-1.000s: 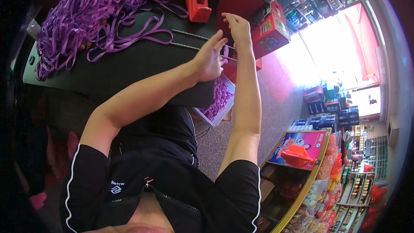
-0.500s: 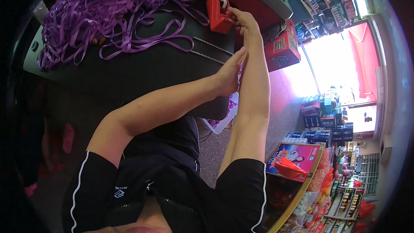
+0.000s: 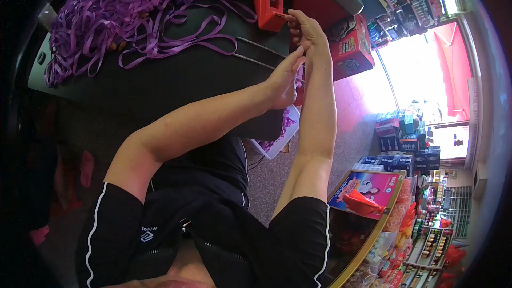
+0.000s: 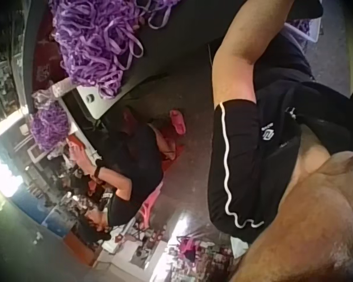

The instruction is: Organizing purple lanyards by sliding them onto metal rods and placing them into a container.

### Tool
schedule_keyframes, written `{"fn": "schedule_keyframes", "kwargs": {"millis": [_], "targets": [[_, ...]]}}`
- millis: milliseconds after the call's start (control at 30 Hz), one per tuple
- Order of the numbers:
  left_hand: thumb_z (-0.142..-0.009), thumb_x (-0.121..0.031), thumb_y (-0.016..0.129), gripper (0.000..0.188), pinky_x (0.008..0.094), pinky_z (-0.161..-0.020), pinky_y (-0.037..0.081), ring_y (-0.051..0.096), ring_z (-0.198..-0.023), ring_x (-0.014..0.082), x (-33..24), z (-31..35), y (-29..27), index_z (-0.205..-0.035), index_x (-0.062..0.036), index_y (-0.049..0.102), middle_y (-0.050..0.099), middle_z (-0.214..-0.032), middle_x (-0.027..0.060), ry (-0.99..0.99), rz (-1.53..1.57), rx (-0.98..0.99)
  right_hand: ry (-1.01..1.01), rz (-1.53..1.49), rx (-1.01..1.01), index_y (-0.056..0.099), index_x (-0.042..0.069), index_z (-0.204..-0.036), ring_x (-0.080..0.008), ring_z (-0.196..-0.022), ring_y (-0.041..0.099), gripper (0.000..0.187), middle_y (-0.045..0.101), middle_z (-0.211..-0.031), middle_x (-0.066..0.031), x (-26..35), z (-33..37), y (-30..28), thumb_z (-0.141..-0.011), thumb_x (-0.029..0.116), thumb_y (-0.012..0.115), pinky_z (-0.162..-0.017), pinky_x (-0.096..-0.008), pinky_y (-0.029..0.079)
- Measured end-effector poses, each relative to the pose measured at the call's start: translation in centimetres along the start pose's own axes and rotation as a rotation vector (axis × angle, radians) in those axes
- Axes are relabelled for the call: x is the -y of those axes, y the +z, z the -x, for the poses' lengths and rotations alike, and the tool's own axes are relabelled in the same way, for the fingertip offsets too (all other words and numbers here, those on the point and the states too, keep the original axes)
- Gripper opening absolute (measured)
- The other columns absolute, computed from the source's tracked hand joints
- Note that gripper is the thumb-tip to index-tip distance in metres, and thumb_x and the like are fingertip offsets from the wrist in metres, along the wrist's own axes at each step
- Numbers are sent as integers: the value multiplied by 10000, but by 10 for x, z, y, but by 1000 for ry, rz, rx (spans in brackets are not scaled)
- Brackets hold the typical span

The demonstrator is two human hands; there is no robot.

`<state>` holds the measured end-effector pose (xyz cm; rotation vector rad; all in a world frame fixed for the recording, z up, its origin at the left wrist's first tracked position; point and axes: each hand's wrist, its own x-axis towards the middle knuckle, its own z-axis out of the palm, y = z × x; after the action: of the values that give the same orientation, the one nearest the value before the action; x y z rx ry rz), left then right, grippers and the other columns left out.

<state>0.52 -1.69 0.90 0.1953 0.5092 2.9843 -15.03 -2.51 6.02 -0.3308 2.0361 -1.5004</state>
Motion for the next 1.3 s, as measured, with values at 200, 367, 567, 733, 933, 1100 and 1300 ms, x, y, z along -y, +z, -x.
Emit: {"fn": "schedule_keyframes", "kwargs": {"millis": [200,367,567,733,933,1100,1300], "targets": [[-906,-588,385,678,431,-1035,322,384,-1268,211,7,-13,-8,-1422,-162,272,386,-1390,25,6,23,-52,-12,22,1,662,137,-745,-33,-489,378,241,484,-627,77,-5,4,-3,-762,373,712,-437,-197,254],[-920,-558,393,517,430,-985,376,476,-1163,188,10,-18,-13,-1301,-209,410,501,-1232,-10,-19,87,-52,-31,132,-44,665,142,-749,-29,-476,362,243,462,-615,87,-16,-1,-1,-763,381,708,-426,-201,242],[-909,-564,418,518,424,-972,384,518,-1086,201,8,-9,-2,-1246,-173,452,545,-1141,20,21,122,-50,-58,176,-81,666,147,-768,-27,-446,336,212,429,-570,91,-28,-8,-2,-780,358,688,-419,-206,217],[-875,-609,448,613,414,-957,392,541,-1034,223,8,-10,-4,-1236,-114,447,554,-1094,72,-10,141,-80,-178,236,-103,683,111,-770,-74,-432,344,286,414,-522,49,-35,-15,4,-763,396,662,-421,-261,262],[-856,-638,456,676,409,-938,406,553,-994,234,10,-12,-6,-1240,-81,436,557,-1060,100,16,145,-84,-208,423,-179,680,62,-814,-155,-514,470,353,522,-575,-55,-36,-25,1,-730,401,636,-509,-325,369],[-852,-644,455,682,410,-938,408,554,-996,244,8,-11,-4,-1217,-69,454,564,-1047,114,29,161,-91,-425,569,-176,671,52,-751,-226,-636,579,335,597,-654,-140,-42,-37,-1,-711,381,617,-625,-367,427],[-834,-675,440,715,429,-941,404,555,-998,271,3,-4,3,-1184,-53,477,574,-1026,124,-60,169,-54,-454,722,-181,669,49,-937,-220,-673,609,317,639,-725,-151,-40,-43,-3,-768,303,583,-664,-346,463]]}}
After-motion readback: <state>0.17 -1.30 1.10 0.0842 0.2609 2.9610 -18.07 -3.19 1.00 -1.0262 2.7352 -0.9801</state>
